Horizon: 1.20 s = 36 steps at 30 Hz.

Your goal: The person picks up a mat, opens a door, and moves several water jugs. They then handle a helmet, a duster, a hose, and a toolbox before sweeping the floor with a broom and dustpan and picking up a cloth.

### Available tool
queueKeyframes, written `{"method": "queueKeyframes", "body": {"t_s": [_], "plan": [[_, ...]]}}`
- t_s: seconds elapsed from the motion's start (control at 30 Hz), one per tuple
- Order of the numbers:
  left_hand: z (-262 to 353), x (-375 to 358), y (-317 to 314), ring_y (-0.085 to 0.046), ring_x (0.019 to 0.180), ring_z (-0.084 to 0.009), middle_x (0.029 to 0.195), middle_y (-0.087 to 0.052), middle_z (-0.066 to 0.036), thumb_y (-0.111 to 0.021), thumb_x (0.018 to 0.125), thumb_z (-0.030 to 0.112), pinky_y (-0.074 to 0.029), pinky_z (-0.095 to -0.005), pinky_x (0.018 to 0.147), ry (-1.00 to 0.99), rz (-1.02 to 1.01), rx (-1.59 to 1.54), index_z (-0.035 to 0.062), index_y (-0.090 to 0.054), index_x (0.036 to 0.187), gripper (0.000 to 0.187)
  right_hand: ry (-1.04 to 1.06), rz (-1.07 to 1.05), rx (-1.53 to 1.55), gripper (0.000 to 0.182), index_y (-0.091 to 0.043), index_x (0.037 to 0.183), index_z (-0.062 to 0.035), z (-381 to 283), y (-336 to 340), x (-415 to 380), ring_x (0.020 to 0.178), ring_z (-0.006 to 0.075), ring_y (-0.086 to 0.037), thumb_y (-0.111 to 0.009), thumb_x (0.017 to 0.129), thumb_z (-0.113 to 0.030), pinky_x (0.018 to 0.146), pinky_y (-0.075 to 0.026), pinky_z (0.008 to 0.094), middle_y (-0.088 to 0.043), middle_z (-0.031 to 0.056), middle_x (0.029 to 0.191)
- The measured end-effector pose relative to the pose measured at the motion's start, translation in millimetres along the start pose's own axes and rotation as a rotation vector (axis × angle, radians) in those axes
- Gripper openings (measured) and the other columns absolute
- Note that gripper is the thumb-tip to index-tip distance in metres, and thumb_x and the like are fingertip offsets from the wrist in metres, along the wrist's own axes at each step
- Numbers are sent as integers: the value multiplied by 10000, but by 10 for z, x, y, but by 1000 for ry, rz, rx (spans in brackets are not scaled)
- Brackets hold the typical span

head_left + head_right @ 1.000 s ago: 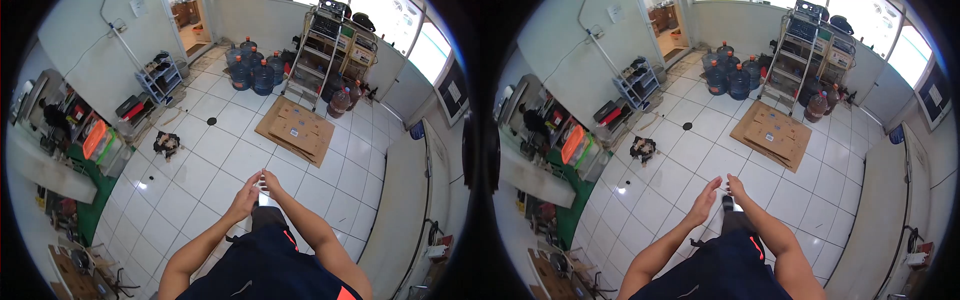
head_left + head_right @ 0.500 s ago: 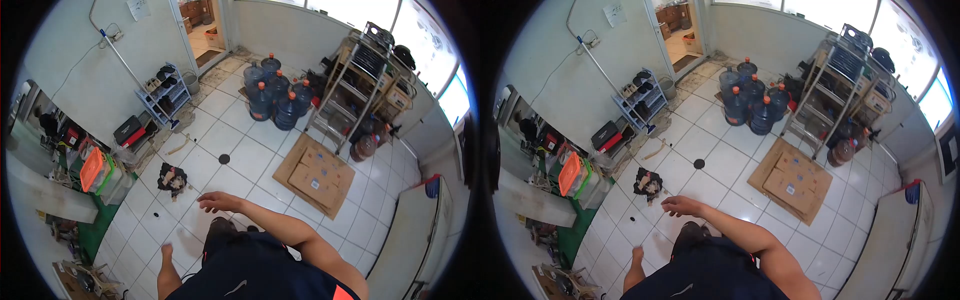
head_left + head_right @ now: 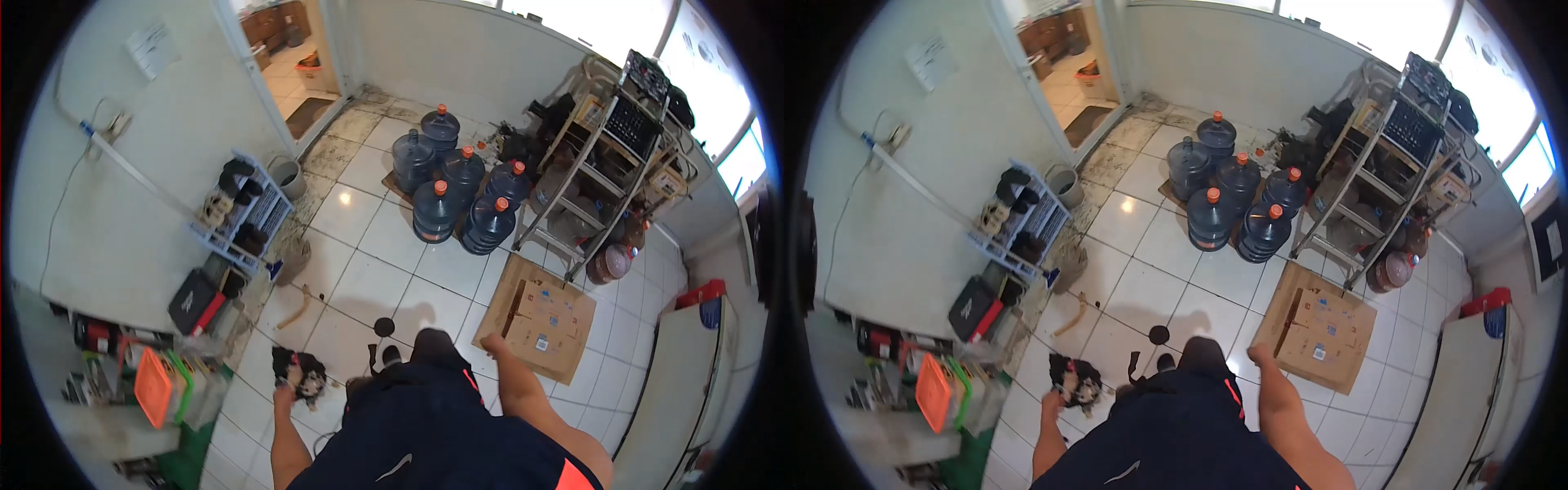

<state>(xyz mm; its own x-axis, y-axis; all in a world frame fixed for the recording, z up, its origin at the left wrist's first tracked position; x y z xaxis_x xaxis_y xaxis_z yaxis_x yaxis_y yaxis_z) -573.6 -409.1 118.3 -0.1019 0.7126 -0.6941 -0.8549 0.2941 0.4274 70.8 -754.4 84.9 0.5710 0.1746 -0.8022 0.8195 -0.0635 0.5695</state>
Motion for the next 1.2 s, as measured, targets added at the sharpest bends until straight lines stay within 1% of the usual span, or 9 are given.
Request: {"method": "queueKeyframes", "body": {"t_s": [0.1,0.17,0.33,0.43,0.57,0.67,0.97,1.07,1.2], "plan": [[2337,651,-432,-525,590,-132,721,-578,-42,-493,872,341,-398,-258,489,-400,-100,104,77,-578,944,287,-117,-24,348,339,-576,928,18,-12,146,-77,684,274,-630,-502,783,-279,546,-501,400,-610,154,825],[3570,807,-853,-568,718,-121,868,-607,-49,-507,878,341,-435,-234,568,-481,-176,-30,90,-515,1127,353,-116,3,318,297,-606,812,31,58,14,211,515,264,-610,-484,774,-237,446,-508,393,-609,180,672],[5455,1278,-2168,-599,796,-143,915,-607,-50,-543,872,234,-451,-234,585,-527,-390,-12,73,-524,1123,299,-463,80,605,265,-634,865,-50,-657,-125,739,674,260,-627,-544,722,-254,586,-519,381,-617,207,776],[5951,1415,-2833,-597,825,-145,907,-614,-55,-549,862,243,-455,-247,617,-440,-526,254,69,-527,1136,326,-235,32,373,329,-628,887,-26,-1656,189,1589,800,318,-602,-512,759,-305,699,-487,413,-610,224,875],[6531,1769,-3494,-562,837,-130,878,-609,-65,-539,854,238,-431,-266,659,-492,-754,558,44,-533,1150,354,144,330,243,404,-615,933,-10,-3494,1160,2640,947,389,-568,-489,797,-369,818,-454,452,-599,242,983],[7019,2105,-3812,-564,809,-122,866,-615,-64,-535,847,229,-420,-257,630,-429,-701,625,39,-545,1137,346,24,164,179,410,-558,1062,-21,-4751,2520,1801,999,329,-575,-493,802,-332,847,-452,440,-602,190,1050],[8085,3333,-5898,-594,926,-309,959,-617,-196,-536,824,194,-454,-373,815,-798,-953,1161,13,-572,1053,294,-301,363,90,373,-522,1144,-60,-5491,2347,3445,1063,375,-507,-437,857,-283,788,-440,502,-456,203,1258],[8254,3702,-6655,-575,939,-337,975,-603,-202,-540,821,188,-440,-394,833,-1072,-1031,1266,20,-575,1043,281,-397,520,-277,425,-490,1210,-64,-5637,2118,4082,1079,404,-480,-446,856,-294,750,-441,525,-405,213,1301],[8568,3815,-7354,-523,1002,-361,1066,-552,-218,-555,818,167,-407,-409,873,-1127,-1053,1194,2,-528,1101,329,-491,-21,-527,493,-470,1243,-57,-5689,2257,4593,1037,391,-509,-502,816,-302,696,-466,506,-388,190,1322]]}}
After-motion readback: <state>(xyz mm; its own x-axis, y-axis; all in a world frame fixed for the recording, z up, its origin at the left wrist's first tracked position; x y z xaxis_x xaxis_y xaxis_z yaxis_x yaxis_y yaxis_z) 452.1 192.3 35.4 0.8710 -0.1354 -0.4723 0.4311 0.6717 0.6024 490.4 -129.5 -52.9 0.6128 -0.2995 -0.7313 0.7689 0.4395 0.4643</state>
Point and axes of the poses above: each hand's wrist, its own x-axis towards the middle knuckle, its own y-axis out of the back of the hand, z = x × y, the point moved 4 cm from there along x, towards the middle knuckle
